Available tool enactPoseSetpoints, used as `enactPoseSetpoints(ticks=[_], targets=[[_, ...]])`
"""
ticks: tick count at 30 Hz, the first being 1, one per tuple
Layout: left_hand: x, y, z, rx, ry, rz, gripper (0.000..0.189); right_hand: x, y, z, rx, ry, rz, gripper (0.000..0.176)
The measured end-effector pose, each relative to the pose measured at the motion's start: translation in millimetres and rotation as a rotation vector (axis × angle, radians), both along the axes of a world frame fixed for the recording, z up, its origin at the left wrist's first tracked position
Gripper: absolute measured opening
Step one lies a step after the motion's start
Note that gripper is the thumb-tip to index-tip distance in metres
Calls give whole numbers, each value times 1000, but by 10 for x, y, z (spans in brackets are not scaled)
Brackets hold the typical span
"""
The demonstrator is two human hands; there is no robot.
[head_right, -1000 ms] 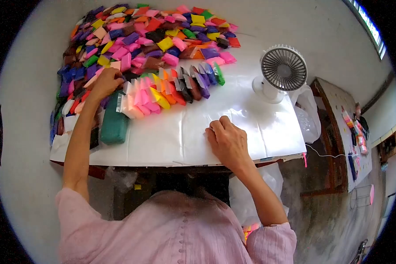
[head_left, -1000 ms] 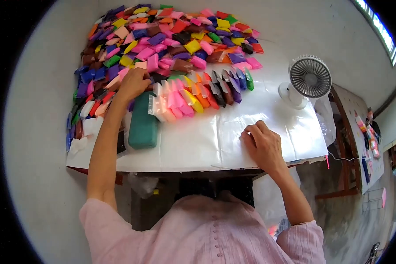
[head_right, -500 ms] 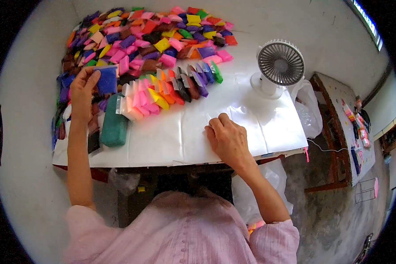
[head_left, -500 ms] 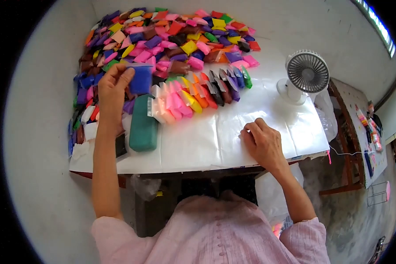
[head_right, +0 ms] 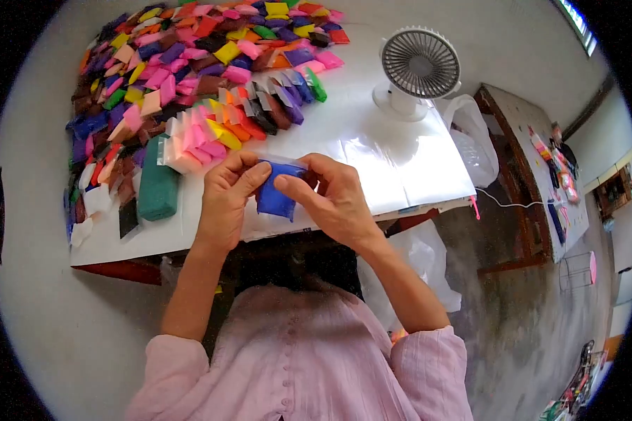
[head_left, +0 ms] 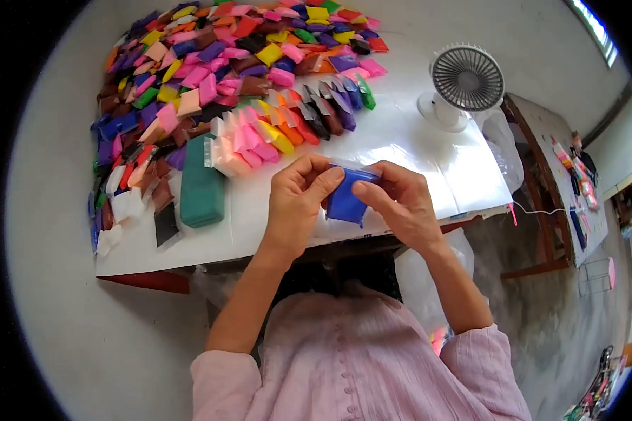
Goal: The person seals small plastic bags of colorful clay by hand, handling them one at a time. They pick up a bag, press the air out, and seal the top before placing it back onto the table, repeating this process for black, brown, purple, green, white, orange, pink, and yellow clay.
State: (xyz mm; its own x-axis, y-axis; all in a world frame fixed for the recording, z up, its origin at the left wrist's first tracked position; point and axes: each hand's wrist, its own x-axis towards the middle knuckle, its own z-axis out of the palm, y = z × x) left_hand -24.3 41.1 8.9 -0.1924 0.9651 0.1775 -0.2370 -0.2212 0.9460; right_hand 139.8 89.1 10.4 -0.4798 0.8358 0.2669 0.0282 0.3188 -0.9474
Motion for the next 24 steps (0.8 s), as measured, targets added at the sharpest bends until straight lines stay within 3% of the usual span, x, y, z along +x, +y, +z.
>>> enactPoseSetpoints(ticks=[4, 7, 10, 18, 24], targets=[[14, 44, -24, -60, -67, -134, 17, -11, -2, -72, -20, 102, -87, 23], [-16, -12, -6, -157, 79, -236, 22, 9, 33, -149, 12, 116, -151, 24], [21, -36, -65, -85, 235, -257, 24, 38, 59, -170, 33, 107, -157, 23], [49, -23, -134, -102, 229, -272, 12, 35, 148, -97, 12, 33, -44, 19], [27, -27, -141, -115, 225, -266, 10, -15, 124, -76, 158, 16, -90, 21]])
